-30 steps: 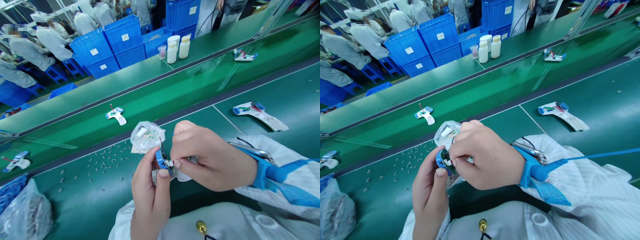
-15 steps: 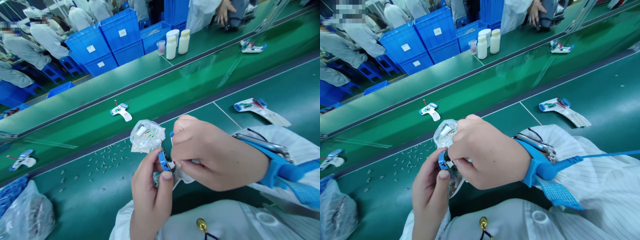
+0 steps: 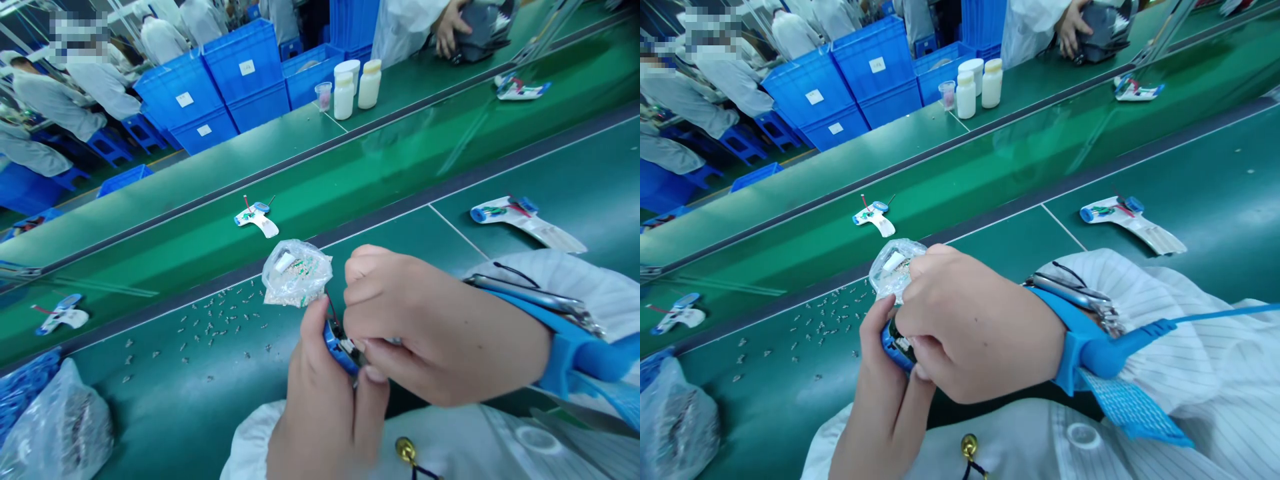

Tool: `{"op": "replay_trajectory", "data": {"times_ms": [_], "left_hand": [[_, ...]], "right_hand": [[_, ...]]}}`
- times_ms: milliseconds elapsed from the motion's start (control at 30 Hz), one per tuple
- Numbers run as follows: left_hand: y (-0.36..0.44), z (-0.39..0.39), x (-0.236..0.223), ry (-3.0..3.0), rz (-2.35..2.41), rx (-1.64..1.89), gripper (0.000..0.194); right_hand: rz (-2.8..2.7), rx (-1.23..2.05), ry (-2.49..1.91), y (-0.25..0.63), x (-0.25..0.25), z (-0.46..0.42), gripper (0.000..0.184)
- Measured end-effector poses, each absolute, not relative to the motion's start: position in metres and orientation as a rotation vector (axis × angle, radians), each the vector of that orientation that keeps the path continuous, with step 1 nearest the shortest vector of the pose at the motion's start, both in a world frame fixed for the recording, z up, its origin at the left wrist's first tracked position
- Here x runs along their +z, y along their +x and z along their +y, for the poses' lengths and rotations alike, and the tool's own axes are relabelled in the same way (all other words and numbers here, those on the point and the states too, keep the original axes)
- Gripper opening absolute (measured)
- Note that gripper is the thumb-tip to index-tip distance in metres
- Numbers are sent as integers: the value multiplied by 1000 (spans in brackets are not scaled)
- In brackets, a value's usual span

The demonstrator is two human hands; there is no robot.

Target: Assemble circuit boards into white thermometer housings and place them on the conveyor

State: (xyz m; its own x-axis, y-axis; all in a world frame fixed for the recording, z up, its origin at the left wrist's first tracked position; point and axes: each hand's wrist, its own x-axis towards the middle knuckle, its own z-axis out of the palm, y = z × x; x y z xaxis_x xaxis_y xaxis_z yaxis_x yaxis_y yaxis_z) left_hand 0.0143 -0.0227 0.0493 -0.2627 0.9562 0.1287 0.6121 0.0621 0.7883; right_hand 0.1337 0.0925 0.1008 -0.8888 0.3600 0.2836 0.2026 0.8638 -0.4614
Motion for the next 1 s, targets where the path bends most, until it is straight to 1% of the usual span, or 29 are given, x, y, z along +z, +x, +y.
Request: {"op": "replay_trajectory", "data": {"times_ms": [167,333,467,533,600,633,700,733,767,800,867,1000], "left_hand": [[18,-23,51,1752,2100,919,45],[15,-17,55,2164,2159,773,49],[15,-9,51,2046,2108,657,47],[14,-5,47,1974,2028,651,51],[11,-3,41,1928,2001,704,62],[9,-3,38,1896,2023,747,67],[6,-3,32,1813,2074,825,69],[5,-4,29,1778,2090,851,69],[4,-4,24,1760,2090,870,66],[3,-4,20,1760,2072,881,64],[1,-4,10,1799,1991,893,58],[-3,0,-6,1824,1903,851,51]], "right_hand": [[-2679,630,-427,134,102,90,33],[-2616,710,-401,133,96,90,31],[-2600,799,-427,131,84,95,29],[-2637,837,-453,134,74,111,29],[-2659,769,-652,141,63,141,28],[-2625,681,-861,146,59,162,25],[-2408,446,-1468,159,51,208,23],[-2238,329,-1725,164,49,231,26],[-2134,251,-1835,167,46,251,33],[-2081,220,-1889,166,42,269,36],[-2074,231,-1900,152,31,290,28],[-2351,425,-1633,77,-2,288,28]]}}
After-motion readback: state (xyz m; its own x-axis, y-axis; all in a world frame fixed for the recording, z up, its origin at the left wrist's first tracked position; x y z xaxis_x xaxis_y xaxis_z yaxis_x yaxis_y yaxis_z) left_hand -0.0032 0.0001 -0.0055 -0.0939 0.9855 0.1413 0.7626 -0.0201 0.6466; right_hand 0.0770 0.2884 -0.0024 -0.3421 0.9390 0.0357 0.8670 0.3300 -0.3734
